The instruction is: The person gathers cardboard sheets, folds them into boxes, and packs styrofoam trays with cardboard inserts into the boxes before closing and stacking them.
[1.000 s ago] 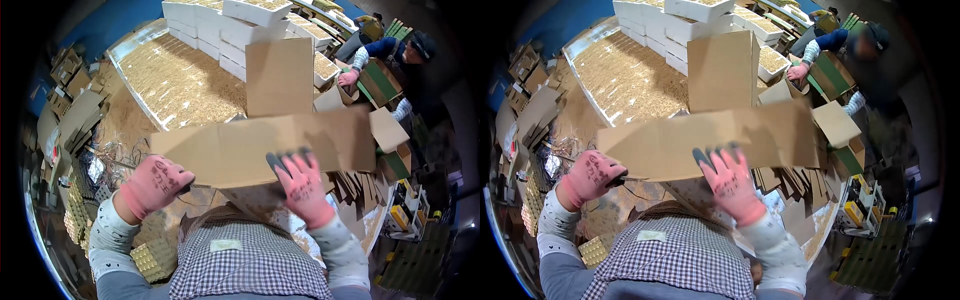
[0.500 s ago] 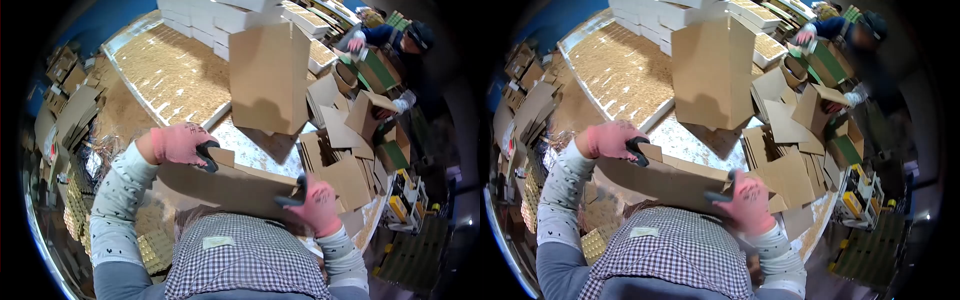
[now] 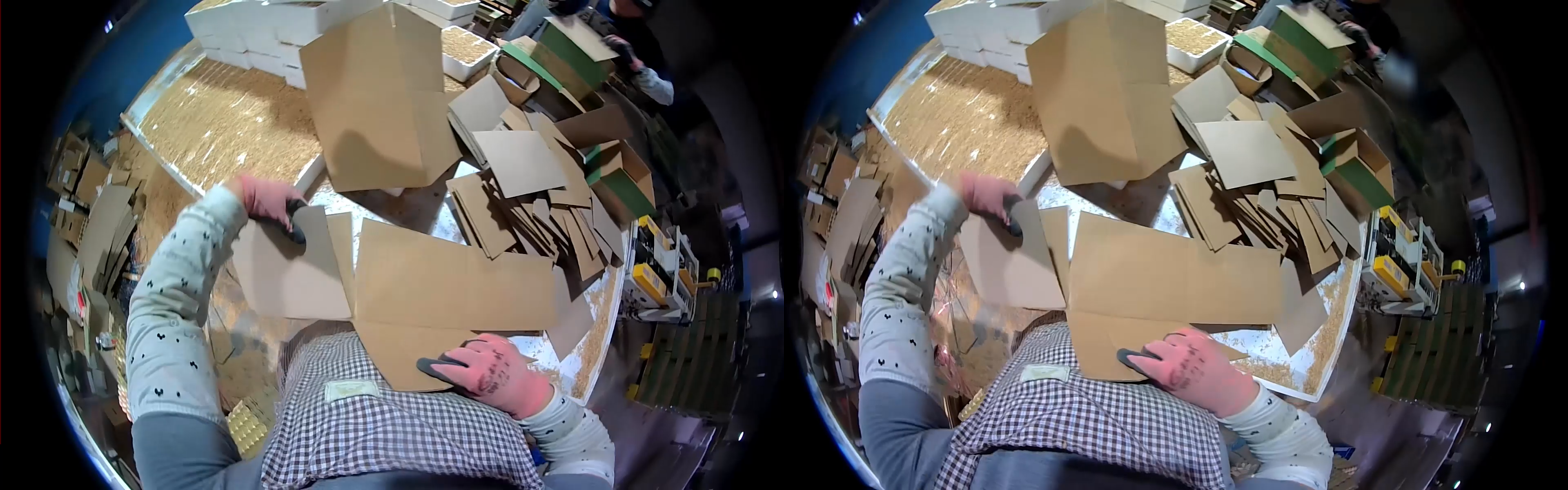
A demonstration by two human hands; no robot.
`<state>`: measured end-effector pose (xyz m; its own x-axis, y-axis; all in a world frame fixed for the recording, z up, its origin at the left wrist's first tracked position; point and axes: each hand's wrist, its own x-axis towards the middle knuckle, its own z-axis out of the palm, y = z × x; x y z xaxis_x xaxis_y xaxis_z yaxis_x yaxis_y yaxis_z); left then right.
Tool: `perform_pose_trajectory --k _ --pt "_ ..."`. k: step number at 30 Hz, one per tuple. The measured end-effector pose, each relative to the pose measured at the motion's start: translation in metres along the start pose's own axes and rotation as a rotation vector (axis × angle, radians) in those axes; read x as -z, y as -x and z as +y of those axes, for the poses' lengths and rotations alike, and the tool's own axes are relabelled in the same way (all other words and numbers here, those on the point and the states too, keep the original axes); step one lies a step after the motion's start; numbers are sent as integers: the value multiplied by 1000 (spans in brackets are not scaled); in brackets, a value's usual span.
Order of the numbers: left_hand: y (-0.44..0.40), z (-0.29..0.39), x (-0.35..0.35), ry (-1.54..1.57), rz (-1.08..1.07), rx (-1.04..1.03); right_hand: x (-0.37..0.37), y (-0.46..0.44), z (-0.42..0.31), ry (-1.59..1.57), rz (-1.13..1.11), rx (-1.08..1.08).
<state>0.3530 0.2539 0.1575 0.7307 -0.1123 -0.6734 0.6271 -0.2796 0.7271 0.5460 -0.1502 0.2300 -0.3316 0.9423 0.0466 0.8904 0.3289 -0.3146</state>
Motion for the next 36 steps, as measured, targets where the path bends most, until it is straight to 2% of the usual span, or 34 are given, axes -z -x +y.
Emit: perform_pose_trajectory --k 1,2,4,5,6,8,9,10,12,13,14,15,16,18,19,20,21,22,23,24,25,26,27,29,30,31,32,34,35,36 --pt "-9 7 -9 -343 142 17 -2 8 5 -81 -10 -48" --pt "-38 -18 -13 -27 39 -50 -1 9 8 -79 -22 -73" --pt "-73 -9 -30 -350 121 -107 5 5 20 -86 -59 -118" --pt "-80 1 -42 -820 228 -69 8 2 34 -91 -39 -86" --pt "-94 -17 -48 -1032 346 -219 6 -2 52 -228 -110 -133" --pt "-109 -11 -39 -115 -138 171 11 -5 80 -767 -121 -352" --pt "-105 -15 -44 6 -119 30 12 -3 92 -718 -136 -437" --pt "-85 -7 -48 185 20 72 11 2 102 -667 -157 -520" --pt "-30 20 -63 -175 317 -100 3 39 103 -525 -104 -702" --pt "-2 4 -61 -103 472 -204 -15 70 117 -638 -7 -683" --pt "33 -24 -56 -29 628 -304 -31 106 119 -762 173 -812" --pt "66 -46 -59 271 833 -333 -41 133 118 -983 291 -939" --pt "91 -57 -61 577 1030 -359 -29 135 105 -1161 299 -1020" --pt "106 -38 -65 416 1200 -427 -27 121 95 -912 114 -851" --pt "103 -5 -72 325 1291 -437 -22 96 82 -627 97 -752" --pt "95 27 -76 347 1288 -490 -13 61 71 -332 92 -643" --pt "75 41 -81 329 1275 -730 -1 31 61 -146 135 -625" --pt "59 85 -103 196 1384 -665 8 7 55 43 177 -607" --pt "41 103 -108 -594 1619 -763 13 -9 56 -340 335 -480" --pt "30 133 -121 -685 1443 -757 16 -20 55 -718 485 -333" --pt "18 163 -135 -758 1260 -750 12 -26 49 -928 508 -354" --pt "9 179 -149 -706 1115 -794 8 -32 43 -1138 541 -376" --pt "2 185 -157 -674 1064 -851 3 -36 43 -1052 642 -462" --pt "-2 196 -154 -559 888 -917 6 -44 40 -1091 896 -612" --pt "2 201 -152 -481 799 -923 -5 -35 46 -1157 1012 -718" --pt "12 201 -143 -523 716 -881 6 -26 48 -1344 1086 -671" --pt "14 184 -135 -605 754 -848 7 -14 53 -1390 1071 -600" --pt "15 201 -128 -668 805 -961 -5 4 58 -1593 1041 -457" --pt "13 210 -136 -766 881 -851 -11 12 54 -1405 891 -398" --pt "3 223 -151 -534 931 -836 -13 11 47 -1260 834 -400"
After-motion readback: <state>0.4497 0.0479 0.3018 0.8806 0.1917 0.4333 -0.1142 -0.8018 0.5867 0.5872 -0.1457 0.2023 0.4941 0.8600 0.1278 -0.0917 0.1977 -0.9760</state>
